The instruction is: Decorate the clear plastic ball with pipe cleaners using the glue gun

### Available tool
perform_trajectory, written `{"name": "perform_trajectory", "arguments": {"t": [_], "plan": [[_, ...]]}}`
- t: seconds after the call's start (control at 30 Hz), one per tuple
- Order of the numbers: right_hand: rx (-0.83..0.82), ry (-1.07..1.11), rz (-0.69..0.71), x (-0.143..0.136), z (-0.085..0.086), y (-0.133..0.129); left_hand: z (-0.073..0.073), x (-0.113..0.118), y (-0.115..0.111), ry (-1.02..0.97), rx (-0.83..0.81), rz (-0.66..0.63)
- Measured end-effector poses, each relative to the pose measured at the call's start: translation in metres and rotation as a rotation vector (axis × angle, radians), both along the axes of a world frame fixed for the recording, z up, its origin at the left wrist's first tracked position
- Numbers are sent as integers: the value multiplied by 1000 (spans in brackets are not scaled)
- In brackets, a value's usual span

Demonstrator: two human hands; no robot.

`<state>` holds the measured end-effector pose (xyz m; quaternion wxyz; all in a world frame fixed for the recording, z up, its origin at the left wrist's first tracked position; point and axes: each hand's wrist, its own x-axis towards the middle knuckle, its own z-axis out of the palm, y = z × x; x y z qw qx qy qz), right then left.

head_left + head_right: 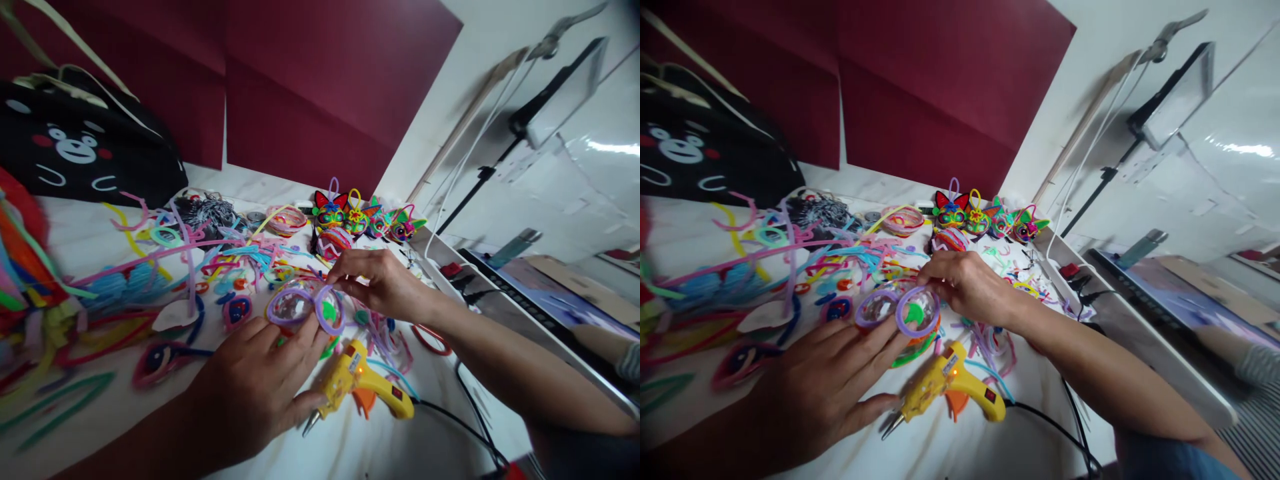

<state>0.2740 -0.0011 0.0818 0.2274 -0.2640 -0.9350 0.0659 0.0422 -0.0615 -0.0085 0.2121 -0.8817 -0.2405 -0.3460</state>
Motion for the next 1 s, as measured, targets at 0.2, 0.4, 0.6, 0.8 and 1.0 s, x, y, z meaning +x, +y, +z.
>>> {"name": "perform_trajectory", "arguments": {"t": [0.2,0.4,0.6,0.8,1.0], "plan": [[3,74,-83,16,-10,-12,-2,0,1,28,2,11],[12,37,-115,46,-21,-24,-1,-2,2,73,-2,-2],[-7,-145,-54,62,-39,-30,0,-4,5,82,-1,-28],[-22,-163,19,56,-52,-28,4,-8,11,167,78,-53],[-14,-278,60,47,-62,-14,7,-10,14,207,113,-70]]}}
